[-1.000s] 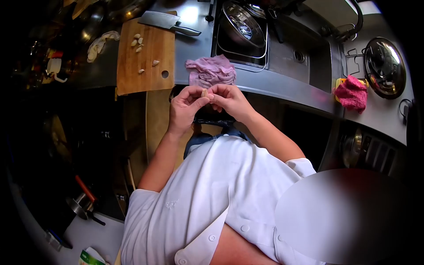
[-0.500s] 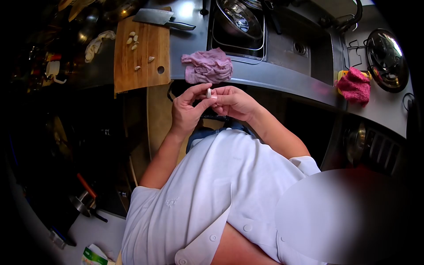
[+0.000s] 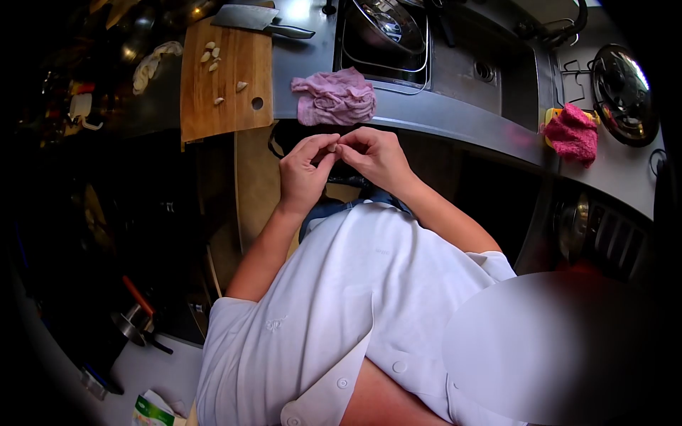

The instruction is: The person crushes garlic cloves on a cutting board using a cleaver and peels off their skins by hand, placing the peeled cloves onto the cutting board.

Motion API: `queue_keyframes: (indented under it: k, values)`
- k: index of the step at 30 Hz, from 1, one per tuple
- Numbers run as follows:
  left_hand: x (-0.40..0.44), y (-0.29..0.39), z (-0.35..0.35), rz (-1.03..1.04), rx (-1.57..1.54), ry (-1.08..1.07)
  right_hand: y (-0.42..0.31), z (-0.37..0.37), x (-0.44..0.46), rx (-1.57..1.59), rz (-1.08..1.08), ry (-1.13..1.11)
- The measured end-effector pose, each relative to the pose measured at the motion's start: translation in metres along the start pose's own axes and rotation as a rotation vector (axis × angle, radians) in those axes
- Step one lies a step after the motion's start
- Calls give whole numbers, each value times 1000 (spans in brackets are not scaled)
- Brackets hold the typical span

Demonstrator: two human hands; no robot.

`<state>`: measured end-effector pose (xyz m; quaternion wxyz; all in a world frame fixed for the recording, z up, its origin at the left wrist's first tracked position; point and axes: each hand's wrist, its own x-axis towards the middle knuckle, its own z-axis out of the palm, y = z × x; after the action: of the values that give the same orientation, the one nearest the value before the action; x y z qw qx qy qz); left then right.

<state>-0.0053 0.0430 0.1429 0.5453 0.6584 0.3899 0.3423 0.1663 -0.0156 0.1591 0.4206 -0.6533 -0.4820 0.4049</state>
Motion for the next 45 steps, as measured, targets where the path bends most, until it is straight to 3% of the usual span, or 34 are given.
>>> queue_keyframes:
  k: [3, 15, 18, 24, 33, 38, 45]
  values:
    - [-5, -4, -1, -77, -43, 16, -1, 2, -2, 16, 57, -17]
    - [-9, -3, -5, 72, 176, 0, -9, 12, -6, -61, 68, 32]
    - [-9, -1, -4, -7, 115, -37, 0, 12, -6, -52, 79, 37]
    - [-7, -20, -7, -354, -492, -160, 4, 4, -1, 66, 207, -58]
    - [-14, -40, -9, -506, -899, -87, 26, 5, -4, 82, 299, -26]
    - [-28, -76, 1, -667, -897, -2, 44, 11, -13, -118, 299, 84]
    - [-36, -98, 10, -707, -663, -13, 110, 31, -19, -412, 23, -22]
